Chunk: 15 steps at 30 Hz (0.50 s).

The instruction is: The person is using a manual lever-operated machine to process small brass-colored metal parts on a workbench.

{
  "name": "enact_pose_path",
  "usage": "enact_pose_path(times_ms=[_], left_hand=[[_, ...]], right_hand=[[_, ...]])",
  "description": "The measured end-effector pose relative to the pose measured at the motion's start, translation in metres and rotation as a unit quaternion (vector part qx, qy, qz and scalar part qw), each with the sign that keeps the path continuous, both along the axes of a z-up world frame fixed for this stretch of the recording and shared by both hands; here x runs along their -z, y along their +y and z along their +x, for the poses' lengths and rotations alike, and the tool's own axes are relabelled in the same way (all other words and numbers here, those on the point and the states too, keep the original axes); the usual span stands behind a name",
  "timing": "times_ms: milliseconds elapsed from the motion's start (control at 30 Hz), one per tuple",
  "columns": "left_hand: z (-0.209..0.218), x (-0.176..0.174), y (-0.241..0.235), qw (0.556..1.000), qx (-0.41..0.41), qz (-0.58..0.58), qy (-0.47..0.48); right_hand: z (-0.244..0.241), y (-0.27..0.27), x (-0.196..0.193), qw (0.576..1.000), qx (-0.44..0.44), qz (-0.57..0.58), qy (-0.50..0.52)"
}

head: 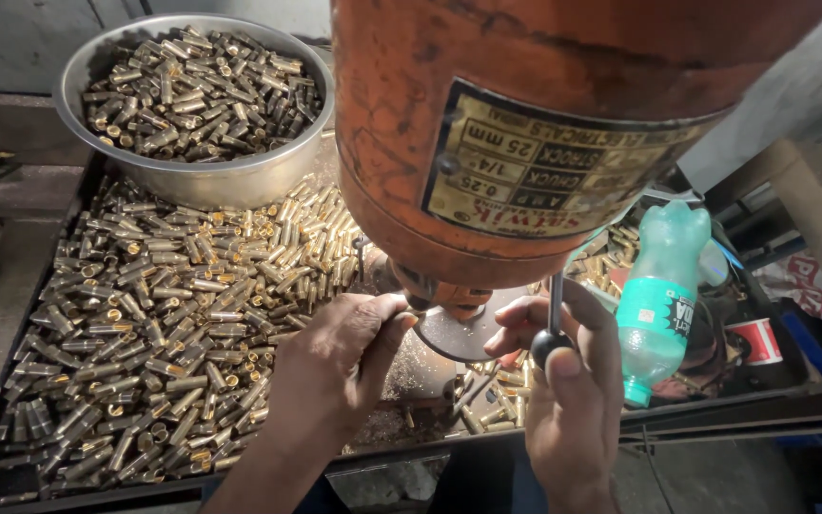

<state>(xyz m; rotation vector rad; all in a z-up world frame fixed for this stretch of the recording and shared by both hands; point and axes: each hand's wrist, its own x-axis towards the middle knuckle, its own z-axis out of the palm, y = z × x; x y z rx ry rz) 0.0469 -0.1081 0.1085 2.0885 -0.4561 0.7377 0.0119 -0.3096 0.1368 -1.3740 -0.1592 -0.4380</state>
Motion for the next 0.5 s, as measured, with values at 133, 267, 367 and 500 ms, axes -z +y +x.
enact_pose_path(times_ms=[133, 267, 367, 500], left_hand=[[-0.0002, -0.0027, 0.0007, 1.000, 0.006, -0.006, 0.003], [-0.0001, -0.0038, 0.0008, 1.000, 0.004, -0.004, -0.006], [-0.0002, -0.0039, 0.0004, 1.000, 0.003, -0.006, 0.002], [-0.0016, -0.0069, 0.0003, 1.000, 0.006, -0.017, 0.016]], right_hand=[[-0.0006, 0.0017, -0.0004, 0.999, -0.008, -0.029, -0.025], [-0.0002, 0.0022, -0.0009, 0.999, -0.012, -0.035, -0.027], [-0.0005, 0.0036, -0.0050, 0.999, 0.002, -0.053, -0.007], [0.0016, 0.0045, -0.0091, 0.991, 0.050, -0.113, 0.050]])
